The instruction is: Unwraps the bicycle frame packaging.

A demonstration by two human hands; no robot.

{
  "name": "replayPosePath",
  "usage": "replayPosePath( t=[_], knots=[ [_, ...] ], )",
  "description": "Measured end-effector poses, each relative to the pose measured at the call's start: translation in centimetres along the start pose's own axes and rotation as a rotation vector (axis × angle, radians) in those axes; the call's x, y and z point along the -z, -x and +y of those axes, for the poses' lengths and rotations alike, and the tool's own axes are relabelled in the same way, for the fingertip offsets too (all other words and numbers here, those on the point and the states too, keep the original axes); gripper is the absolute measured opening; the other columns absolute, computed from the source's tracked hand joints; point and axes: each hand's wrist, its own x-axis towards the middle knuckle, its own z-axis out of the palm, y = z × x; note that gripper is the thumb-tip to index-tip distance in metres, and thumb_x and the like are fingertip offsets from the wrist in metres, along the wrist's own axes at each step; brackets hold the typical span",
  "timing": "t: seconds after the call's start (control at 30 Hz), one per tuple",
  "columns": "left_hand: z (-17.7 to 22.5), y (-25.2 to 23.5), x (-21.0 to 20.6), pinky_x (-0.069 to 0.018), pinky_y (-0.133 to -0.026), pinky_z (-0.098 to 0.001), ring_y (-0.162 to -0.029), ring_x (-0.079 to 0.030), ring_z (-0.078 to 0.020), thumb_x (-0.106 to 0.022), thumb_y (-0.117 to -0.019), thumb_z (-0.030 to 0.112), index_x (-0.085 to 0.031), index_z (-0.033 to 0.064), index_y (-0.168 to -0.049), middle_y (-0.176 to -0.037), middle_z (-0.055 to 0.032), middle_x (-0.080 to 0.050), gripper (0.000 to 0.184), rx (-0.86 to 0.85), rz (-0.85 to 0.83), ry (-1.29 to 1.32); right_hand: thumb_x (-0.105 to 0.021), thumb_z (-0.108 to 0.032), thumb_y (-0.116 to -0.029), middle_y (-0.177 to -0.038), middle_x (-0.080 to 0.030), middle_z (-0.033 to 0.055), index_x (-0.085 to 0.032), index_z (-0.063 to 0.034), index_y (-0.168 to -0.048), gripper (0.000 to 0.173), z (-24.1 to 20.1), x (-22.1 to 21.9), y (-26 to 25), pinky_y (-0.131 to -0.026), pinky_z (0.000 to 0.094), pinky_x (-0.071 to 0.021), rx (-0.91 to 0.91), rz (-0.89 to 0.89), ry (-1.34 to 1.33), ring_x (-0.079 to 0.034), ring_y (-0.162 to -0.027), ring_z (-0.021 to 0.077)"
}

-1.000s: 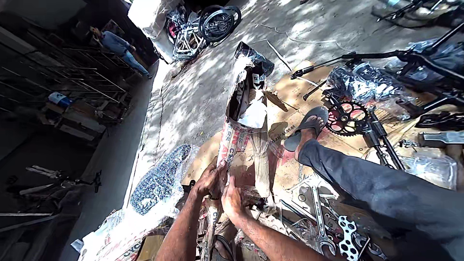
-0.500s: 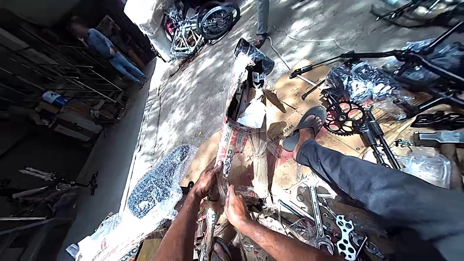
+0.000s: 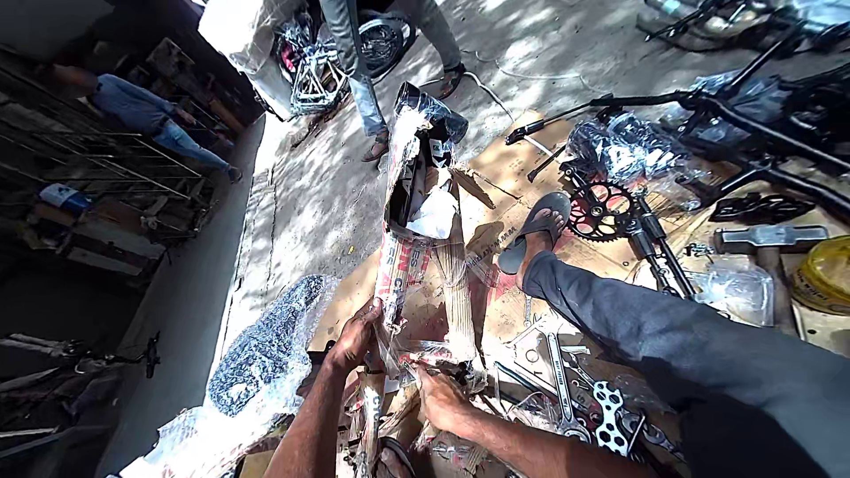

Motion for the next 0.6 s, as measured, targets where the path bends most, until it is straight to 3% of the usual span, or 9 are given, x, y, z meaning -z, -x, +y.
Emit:
replayPosePath(
  t=[0.1, 0.17, 0.2, 0.27, 0.3, 0.37, 0.47, 0.53, 0.6],
  knots=[
    [-0.9, 0.7, -1.4, -0.0582, -0.086, -0.0379, -0.099, -0.069, -0.0164, -0.032, -0.112, 0.042, -0.051, 0.0159, -0.147, -0.117, -0.0088, -0.07, 0.048, -0.079, 0.096, 0.01, -0.043, -0.029, -0.1062, -0.117, -0.067, 0.0237, -0.056, -0.0023, -0.135, 0.041, 4.8, 0.1, 0.5, -0.092, 0.0588, -0.0528, -0.046, -0.148, 0.095, -0.069, -0.105, 0.0393],
    [-2.0, 1.3, -2.0, -0.0585, -0.08, -0.038, -0.093, -0.069, -0.0166, -0.043, -0.1082, 0.049, -0.048, 0.0262, -0.151, -0.116, -0.0066, -0.07, 0.049, -0.119, 0.159, -0.061, -0.038, -0.043, -0.1077, -0.119, -0.069, 0.0225, -0.068, -0.0024, -0.12, 0.052, 6.2, 0.3, -0.3, -0.101, 0.0615, -0.0469, -0.016, -0.208, 0.114, -0.065, -0.116, 0.039],
    [-2.7, 1.5, -2.1, -0.0595, -0.082, -0.0415, -0.097, -0.07, -0.0188, -0.055, -0.1033, 0.049, -0.045, 0.0297, -0.153, -0.121, -0.0067, -0.071, 0.054, -0.139, 0.184, -0.116, -0.039, -0.047, -0.1075, -0.119, -0.069, 0.021, -0.07, -0.0032, -0.117, 0.055, 6.0, 0.6, -0.9, -0.104, 0.0596, -0.0454, 0.011, -0.125, 0.055, -0.064, -0.118, 0.0373],
    [-3.8, 1.4, -2.2, -0.0575, -0.092, -0.0505, -0.11, -0.068, -0.0234, -0.078, -0.0876, 0.045, -0.04, 0.0299, -0.155, -0.13, -0.0088, -0.067, 0.079, -0.174, 0.256, -0.278, -0.048, -0.046, -0.1056, -0.119, -0.07, 0.0159, -0.066, -0.0061, -0.126, 0.049, 4.4, 2.1, -3.1, -0.103, 0.0506, -0.0493, 0.063, 0.147, -0.239, -0.066, -0.114, 0.0295],
    [-4.2, 1.2, -2.4, -0.0562, -0.096, -0.0522, -0.114, -0.067, -0.0241, -0.082, -0.0836, 0.044, -0.038, 0.0285, -0.156, -0.131, -0.0095, -0.066, 0.086, -0.192, 0.306, -0.366, -0.052, -0.046, -0.1051, -0.118, -0.07, 0.0149, -0.061, -0.0084, -0.133, 0.048, 3.1, 3.1, -4.6, -0.097, 0.0492, -0.054, 0.073, 0.244, -0.431, -0.068, -0.107, 0.028],
    [-5.2, 1.1, -3.0, -0.0516, -0.101, -0.0591, -0.117, -0.066, -0.031, -0.079, -0.0888, 0.04, -0.044, 0.0191, -0.153, -0.13, -0.0154, -0.067, 0.076, -0.206, 0.439, -0.522, -0.054, -0.047, -0.1051, -0.127, -0.066, 0.013, -0.053, -0.019, -0.145, 0.049, 0.7, 4.5, -6.9, -0.085, 0.0525, -0.0568, 0.132, 0.294, -0.793, -0.068, -0.104, 0.0291],
    [-5.9, 1.1, -3.5, -0.0495, -0.101, -0.0608, -0.114, -0.067, -0.0331, -0.066, -0.0983, 0.029, -0.06, 0.0098, -0.139, -0.121, -0.0177, -0.07, 0.046, -0.206, 0.577, -0.521, -0.054, -0.036, -0.1063, -0.136, -0.063, 0.0069, -0.058, -0.0222, -0.142, 0.038, -1.7, 4.8, -8.0, -0.093, 0.0502, -0.0529, 0.202, 0.246, -1.008, -0.063, -0.116, 0.023],
    [-5.6, 1.2, -2.9, -0.0528, -0.096, -0.057, -0.104, -0.07, -0.0281, -0.062, -0.1013, 0.031, -0.067, 0.0069, -0.127, -0.111, -0.0152, -0.073, 0.036, -0.196, 0.538, -0.424, -0.055, -0.039, -0.1064, -0.142, -0.06, 0.0066, -0.057, -0.0219, -0.144, 0.042, -2.0, 4.1, -8.1, -0.098, 0.0503, -0.0509, 0.199, 0.238, -1.052, -0.059, -0.122, 0.0222],
    [-4.8, 1.4, -1.7, -0.0567, -0.089, -0.0489, -0.098, -0.07, -0.0209, -0.055, -0.1049, 0.031, -0.066, 0.0081, -0.125, -0.107, -0.011, -0.073, 0.032, -0.161, 0.403, -0.302, -0.055, -0.042, -0.1058, -0.145, -0.058, 0.0073, -0.053, -0.0214, -0.149, 0.048, -1.9, 3.5, -8.5, -0.1, 0.0516, -0.0502, 0.199, 0.23, -1.088, -0.058, -0.127, 0.0233]
  ],
)
